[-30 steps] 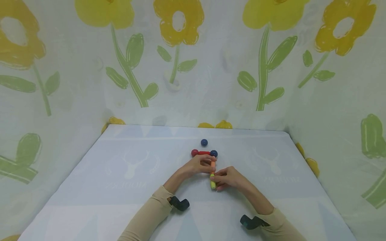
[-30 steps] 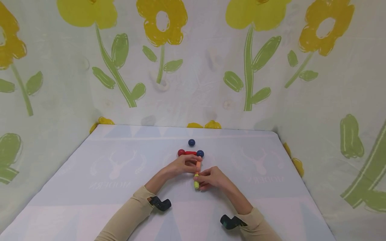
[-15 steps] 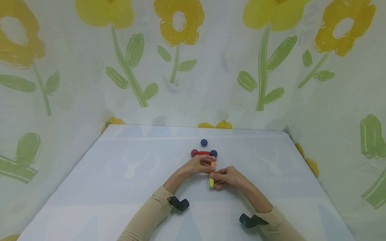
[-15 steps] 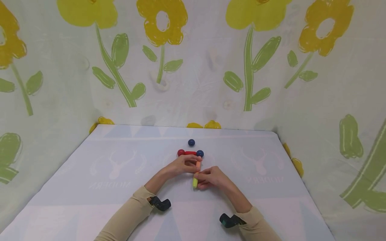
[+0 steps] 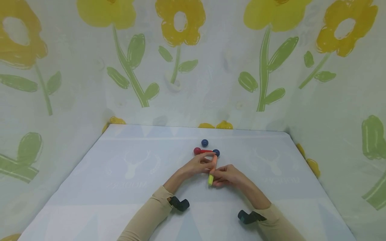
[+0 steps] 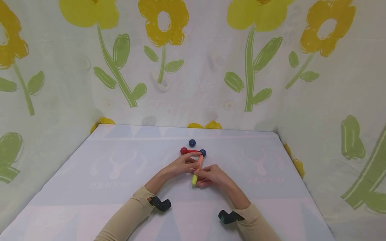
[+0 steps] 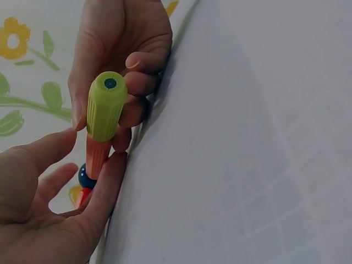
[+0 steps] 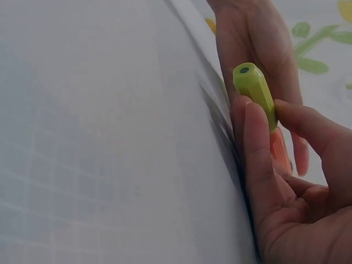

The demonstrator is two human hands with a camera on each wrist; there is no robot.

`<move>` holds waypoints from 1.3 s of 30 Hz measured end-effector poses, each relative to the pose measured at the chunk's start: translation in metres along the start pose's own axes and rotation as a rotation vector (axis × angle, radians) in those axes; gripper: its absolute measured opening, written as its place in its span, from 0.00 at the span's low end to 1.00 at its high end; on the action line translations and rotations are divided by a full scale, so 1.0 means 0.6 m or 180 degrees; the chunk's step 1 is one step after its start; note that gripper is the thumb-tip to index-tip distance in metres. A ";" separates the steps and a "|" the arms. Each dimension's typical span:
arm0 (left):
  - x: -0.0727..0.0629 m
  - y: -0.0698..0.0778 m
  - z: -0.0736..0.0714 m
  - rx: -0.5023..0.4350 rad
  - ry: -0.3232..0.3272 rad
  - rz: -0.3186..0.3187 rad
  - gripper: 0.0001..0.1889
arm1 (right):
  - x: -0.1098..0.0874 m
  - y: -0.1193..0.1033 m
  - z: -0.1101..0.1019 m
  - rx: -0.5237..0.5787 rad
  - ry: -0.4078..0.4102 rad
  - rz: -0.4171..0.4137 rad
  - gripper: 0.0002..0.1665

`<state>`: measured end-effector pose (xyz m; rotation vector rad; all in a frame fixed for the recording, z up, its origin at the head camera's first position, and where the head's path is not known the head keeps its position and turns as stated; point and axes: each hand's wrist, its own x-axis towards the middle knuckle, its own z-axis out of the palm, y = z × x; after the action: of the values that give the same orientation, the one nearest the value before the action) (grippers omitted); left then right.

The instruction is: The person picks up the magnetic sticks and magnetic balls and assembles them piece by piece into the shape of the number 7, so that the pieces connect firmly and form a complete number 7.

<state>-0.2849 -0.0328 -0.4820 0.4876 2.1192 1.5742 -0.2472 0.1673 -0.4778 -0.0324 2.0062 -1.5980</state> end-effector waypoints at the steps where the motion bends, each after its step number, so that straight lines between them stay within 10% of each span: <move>1: 0.000 0.000 0.000 -0.0010 0.0010 -0.0022 0.28 | 0.001 -0.001 -0.001 0.0005 -0.0010 -0.0018 0.30; 23: -0.005 0.008 -0.015 -0.0093 -0.0022 -0.0040 0.32 | 0.011 0.007 -0.019 -0.0095 -0.0171 -0.0088 0.30; 32: 0.011 0.014 -0.047 0.0945 0.0570 0.0198 0.17 | 0.009 -0.001 -0.013 -0.0052 -0.0069 -0.0075 0.29; 39: 0.040 0.027 -0.070 0.1221 0.1206 0.0516 0.13 | 0.010 -0.002 -0.012 -0.0109 -0.0033 0.0042 0.29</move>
<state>-0.3279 -0.0486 -0.4595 0.5281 2.7578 1.4321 -0.2560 0.1713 -0.4781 -0.0402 2.0219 -1.5522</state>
